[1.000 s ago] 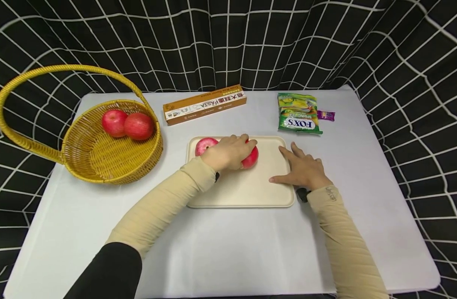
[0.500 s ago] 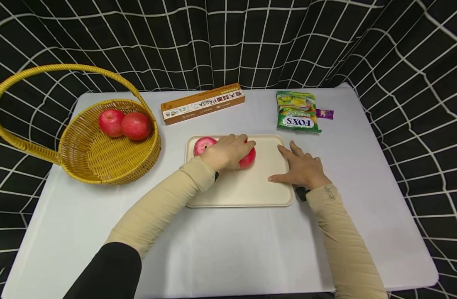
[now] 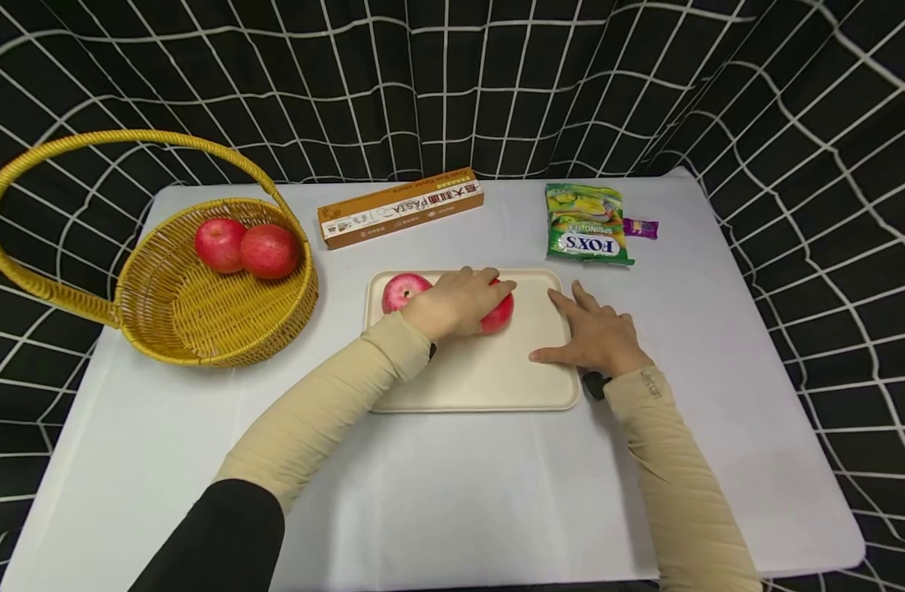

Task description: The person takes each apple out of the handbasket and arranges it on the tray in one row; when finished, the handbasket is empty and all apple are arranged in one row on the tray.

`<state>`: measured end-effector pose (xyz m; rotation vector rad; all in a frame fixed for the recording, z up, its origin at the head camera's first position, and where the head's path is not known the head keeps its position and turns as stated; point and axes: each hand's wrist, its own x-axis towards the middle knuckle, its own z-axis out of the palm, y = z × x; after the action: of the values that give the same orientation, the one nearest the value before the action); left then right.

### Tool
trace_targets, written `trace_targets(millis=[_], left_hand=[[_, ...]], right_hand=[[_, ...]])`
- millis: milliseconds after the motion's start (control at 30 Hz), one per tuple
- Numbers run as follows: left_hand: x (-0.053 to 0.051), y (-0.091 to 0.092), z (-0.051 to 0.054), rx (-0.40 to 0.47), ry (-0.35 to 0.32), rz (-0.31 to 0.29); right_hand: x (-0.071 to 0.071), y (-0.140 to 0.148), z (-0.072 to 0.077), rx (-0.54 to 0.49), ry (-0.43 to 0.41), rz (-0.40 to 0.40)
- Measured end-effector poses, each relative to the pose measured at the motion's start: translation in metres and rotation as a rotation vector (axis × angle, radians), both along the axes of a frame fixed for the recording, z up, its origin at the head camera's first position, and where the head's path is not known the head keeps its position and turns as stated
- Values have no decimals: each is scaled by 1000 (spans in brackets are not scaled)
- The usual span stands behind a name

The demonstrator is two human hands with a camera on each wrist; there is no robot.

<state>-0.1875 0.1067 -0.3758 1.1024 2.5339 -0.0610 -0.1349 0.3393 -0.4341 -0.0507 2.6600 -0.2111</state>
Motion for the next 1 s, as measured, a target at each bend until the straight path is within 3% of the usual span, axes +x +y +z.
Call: trace_targets(millis=[200,500,667,1000], left_hand=[[4,-8,1,18,-36,16],[10,-33,20,54,-6,29],[14,-46,25,79,-15,29],[22,-96,40,119,43,60]], right_hand=[[0,-3,-2,8,-2,12],[-3,-1,0,17,-17,12],[-3,2,-2,15,-22,13],[-5,1,-3,24,-13,23]])
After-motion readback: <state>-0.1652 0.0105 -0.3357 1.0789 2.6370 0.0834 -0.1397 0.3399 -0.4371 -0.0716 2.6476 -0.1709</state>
